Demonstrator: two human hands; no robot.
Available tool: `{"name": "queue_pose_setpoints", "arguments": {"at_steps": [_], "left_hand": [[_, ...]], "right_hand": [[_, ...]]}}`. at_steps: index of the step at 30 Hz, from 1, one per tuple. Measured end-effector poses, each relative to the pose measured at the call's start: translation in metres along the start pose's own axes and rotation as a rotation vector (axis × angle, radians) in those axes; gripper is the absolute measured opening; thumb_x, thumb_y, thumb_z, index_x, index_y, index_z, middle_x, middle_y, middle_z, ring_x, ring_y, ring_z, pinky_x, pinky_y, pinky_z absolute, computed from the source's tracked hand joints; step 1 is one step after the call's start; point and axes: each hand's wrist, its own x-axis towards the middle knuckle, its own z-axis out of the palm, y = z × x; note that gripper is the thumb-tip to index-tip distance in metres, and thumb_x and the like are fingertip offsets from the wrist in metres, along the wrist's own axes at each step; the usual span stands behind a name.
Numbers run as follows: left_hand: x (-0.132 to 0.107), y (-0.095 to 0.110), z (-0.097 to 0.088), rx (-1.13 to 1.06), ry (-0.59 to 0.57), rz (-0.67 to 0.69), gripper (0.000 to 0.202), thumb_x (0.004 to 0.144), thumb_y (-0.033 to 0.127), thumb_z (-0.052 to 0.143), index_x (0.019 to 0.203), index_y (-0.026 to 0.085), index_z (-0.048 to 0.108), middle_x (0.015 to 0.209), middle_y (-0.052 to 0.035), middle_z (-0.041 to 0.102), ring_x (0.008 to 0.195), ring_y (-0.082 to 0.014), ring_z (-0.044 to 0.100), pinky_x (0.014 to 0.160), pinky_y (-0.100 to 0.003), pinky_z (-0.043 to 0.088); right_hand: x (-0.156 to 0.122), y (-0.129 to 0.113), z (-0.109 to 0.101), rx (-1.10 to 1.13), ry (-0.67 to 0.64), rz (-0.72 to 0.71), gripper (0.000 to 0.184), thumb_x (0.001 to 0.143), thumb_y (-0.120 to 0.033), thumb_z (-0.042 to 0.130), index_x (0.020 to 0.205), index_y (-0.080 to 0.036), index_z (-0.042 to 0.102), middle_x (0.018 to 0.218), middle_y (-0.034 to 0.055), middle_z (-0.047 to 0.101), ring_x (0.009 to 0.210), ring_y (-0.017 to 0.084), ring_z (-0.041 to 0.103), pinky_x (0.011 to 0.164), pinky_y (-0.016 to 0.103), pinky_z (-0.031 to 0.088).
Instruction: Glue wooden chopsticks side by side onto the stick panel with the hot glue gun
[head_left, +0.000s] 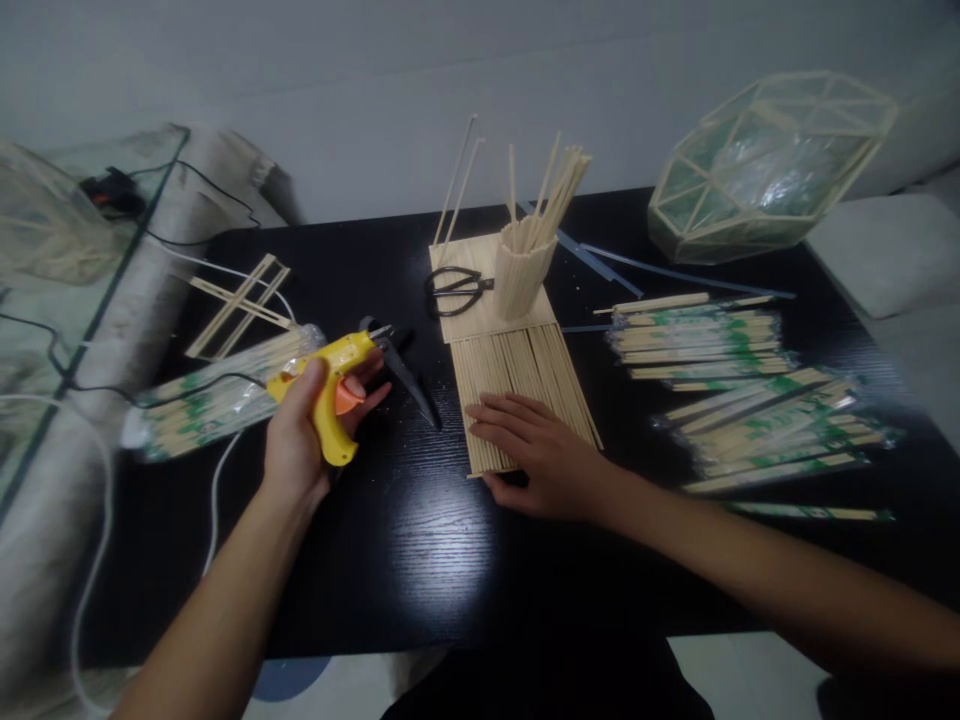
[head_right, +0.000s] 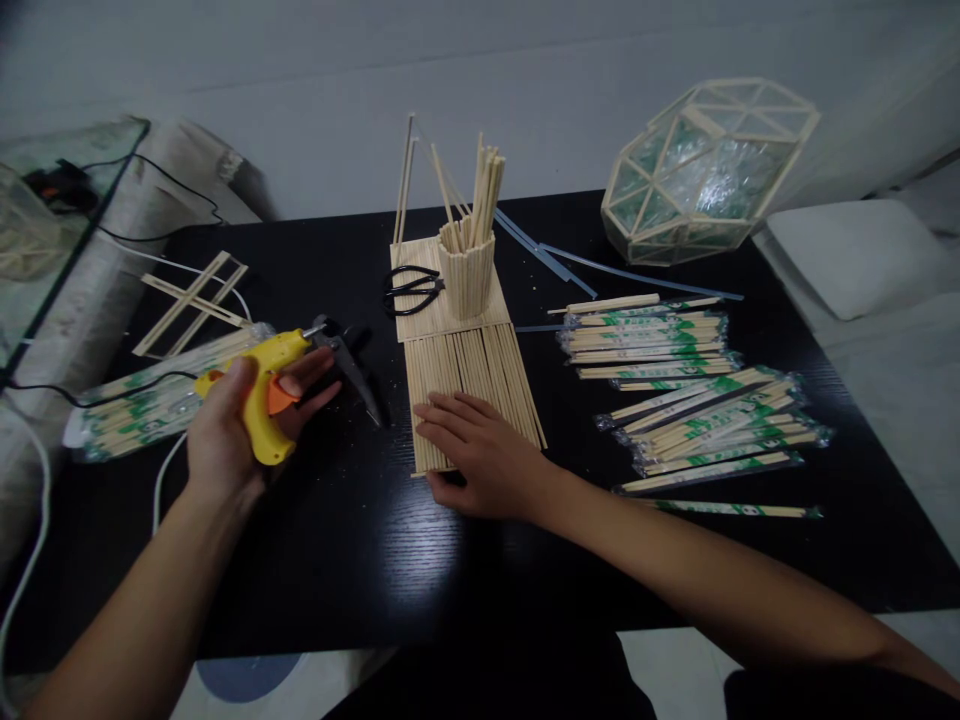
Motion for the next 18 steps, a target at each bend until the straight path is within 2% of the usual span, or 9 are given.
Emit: {"name": "queue_pose_setpoints", "arguments": {"at_steps": [4, 8, 13, 16, 18], "left_hand": [[-0.002, 0.003, 0.0, 0.021, 0.011, -0.022, 0.044, 0.088, 0.055, 0.084, 0.113, 0.019, 0.083, 0.119, -0.0153, 0.084, 0.137, -0.0426, 0.071, 0.1, -0.053, 0.07], [-0.004, 0.004, -0.001, 0.038, -0.001, -0.024, 0.045, 0.086, 0.058, 0.087, 0.108, 0.018, 0.083, 0.115, -0.0167, 0.084, 0.136, -0.0437, 0.071, 0.099, -0.053, 0.071], [0.005, -0.003, 0.0, -0.003, -0.059, 0.038, 0.05, 0.083, 0.068, 0.087, 0.083, 0.018, 0.08, 0.123, -0.0148, 0.083, 0.142, -0.0408, 0.067, 0.108, -0.05, 0.067], [0.009, -0.007, 0.003, 0.0, -0.017, 0.084, 0.048, 0.083, 0.066, 0.088, 0.093, 0.02, 0.081, 0.117, -0.011, 0.083, 0.141, -0.0361, 0.068, 0.114, -0.049, 0.063], [0.008, -0.006, 0.004, 0.021, -0.017, 0.108, 0.046, 0.082, 0.065, 0.088, 0.092, 0.02, 0.081, 0.112, -0.0094, 0.083, 0.133, -0.0347, 0.072, 0.11, -0.047, 0.065]], "right_hand": [[-0.001, 0.0, 0.0, 0.007, -0.007, 0.009, 0.046, 0.099, -0.025, 0.067, 0.144, -0.015, 0.065, 0.158, 0.0165, 0.066, 0.157, 0.031, 0.054, 0.133, 0.053, 0.044], [-0.001, -0.001, 0.0, 0.014, -0.013, 0.016, 0.047, 0.098, -0.025, 0.067, 0.145, -0.015, 0.064, 0.159, 0.0166, 0.066, 0.158, 0.031, 0.054, 0.132, 0.054, 0.044], [0.0, -0.001, 0.0, 0.01, -0.004, 0.01, 0.045, 0.1, -0.026, 0.067, 0.143, -0.015, 0.065, 0.158, 0.0163, 0.067, 0.157, 0.031, 0.055, 0.133, 0.053, 0.044], [0.0, -0.001, 0.0, 0.009, -0.013, 0.02, 0.045, 0.099, -0.026, 0.066, 0.144, -0.016, 0.064, 0.159, 0.0155, 0.066, 0.157, 0.031, 0.054, 0.133, 0.053, 0.044], [0.0, -0.001, 0.0, 0.015, -0.015, 0.024, 0.047, 0.099, -0.025, 0.067, 0.145, -0.017, 0.064, 0.159, 0.0153, 0.066, 0.158, 0.031, 0.054, 0.133, 0.054, 0.044]]}}
